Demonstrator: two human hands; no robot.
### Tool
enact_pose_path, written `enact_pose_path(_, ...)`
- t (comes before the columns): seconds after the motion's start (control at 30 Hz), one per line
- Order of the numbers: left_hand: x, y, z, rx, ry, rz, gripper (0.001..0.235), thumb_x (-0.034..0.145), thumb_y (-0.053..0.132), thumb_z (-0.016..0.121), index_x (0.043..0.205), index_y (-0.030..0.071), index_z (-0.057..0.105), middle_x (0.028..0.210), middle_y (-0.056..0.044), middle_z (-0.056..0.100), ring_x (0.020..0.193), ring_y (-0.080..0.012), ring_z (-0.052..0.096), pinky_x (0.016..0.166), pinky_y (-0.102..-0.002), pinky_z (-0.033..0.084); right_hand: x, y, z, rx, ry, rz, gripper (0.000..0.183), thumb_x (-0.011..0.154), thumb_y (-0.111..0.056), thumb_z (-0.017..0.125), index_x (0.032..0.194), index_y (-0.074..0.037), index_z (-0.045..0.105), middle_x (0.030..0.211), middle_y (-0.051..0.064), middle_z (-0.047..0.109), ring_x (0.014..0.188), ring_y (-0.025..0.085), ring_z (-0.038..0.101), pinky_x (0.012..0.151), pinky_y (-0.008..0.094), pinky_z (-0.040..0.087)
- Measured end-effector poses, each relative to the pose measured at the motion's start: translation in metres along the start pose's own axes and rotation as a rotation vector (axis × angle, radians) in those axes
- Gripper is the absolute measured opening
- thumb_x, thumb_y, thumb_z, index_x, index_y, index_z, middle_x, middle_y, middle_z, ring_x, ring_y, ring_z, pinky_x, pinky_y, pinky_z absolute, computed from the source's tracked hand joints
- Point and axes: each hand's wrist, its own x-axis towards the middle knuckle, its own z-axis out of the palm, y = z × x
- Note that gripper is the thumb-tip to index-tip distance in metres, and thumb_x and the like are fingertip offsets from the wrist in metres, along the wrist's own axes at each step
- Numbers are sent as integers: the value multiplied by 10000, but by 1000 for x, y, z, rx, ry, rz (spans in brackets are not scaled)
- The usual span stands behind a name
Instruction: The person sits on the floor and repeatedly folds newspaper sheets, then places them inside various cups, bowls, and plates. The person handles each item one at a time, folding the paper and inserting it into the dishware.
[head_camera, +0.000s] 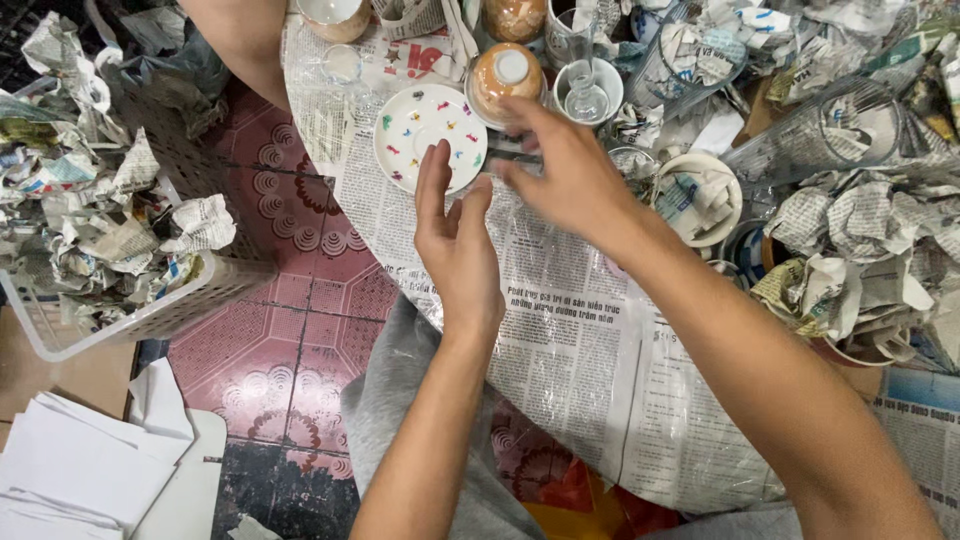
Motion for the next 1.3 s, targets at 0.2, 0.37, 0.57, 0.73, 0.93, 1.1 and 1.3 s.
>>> enact_pose_path(0.2,2,-9,-4,-38,-35,-99,868,935,115,653,1637,47,149,1692,-194,245,1553,-318,275,1200,-429,334,-22,12,14,-142,-169,6,448,900,-179,755,1306,-28,644,1331,191,640,1194,343,641,1012,424,510)
enact_pose_path(0.37,1,-8,-1,31,-19,-151,891,902,127,650,1631,73,141,1664,-201,265,1528,-321,303,1158,-442,375,-20,27,54,-214,-143,-254,444,897,-141,691,1321,-19,644,1490,197,533,1319,367,553,1060,441,470)
enact_pose_path(0.57,1,-9,0,-77,-34,-104,757,952,67,649,1598,50,254,1647,-176,308,1475,-296,395,1174,-399,373,-18,26,86,-340,-237,-182,593,824,-214,696,1366,-2,578,1454,157,511,1160,384,566,912,513,458)
enact_pose_path(0.73,-2,-11,-7,-158,-114,-57,240,954,19,646,1193,10,664,1374,-179,633,1253,-247,609,1099,-371,466,-27,28,87,-267,-225,-111,208,891,-161,687,1074,-61,681,1178,123,691,1159,306,635,994,435,505)
enact_pose_path(0.93,-1,-12,-9,-138,-113,-71,81,934,-6,657,996,21,701,1316,-130,671,1111,-201,629,1010,-336,490,-37,37,85,-205,-160,-226,208,838,-68,674,1042,-29,673,1145,166,689,1148,346,610,994,457,477)
enact_pose_path(1.1,-1,-7,-7,-75,-110,-72,111,909,18,688,1019,28,702,1214,-100,690,1048,-150,634,934,-297,501,-44,49,79,-517,-51,-311,358,891,-159,677,1194,26,639,1288,217,627,1288,354,541,1132,478,377)
enact_pose_path(1.3,-1,-7,-8,-33,-126,-88,128,921,33,708,1049,26,702,1068,-65,711,979,-127,638,867,-281,512,-57,67,74,-591,-61,-291,480,883,-139,637,1318,60,596,1419,201,559,1413,363,470,1232,456,302)
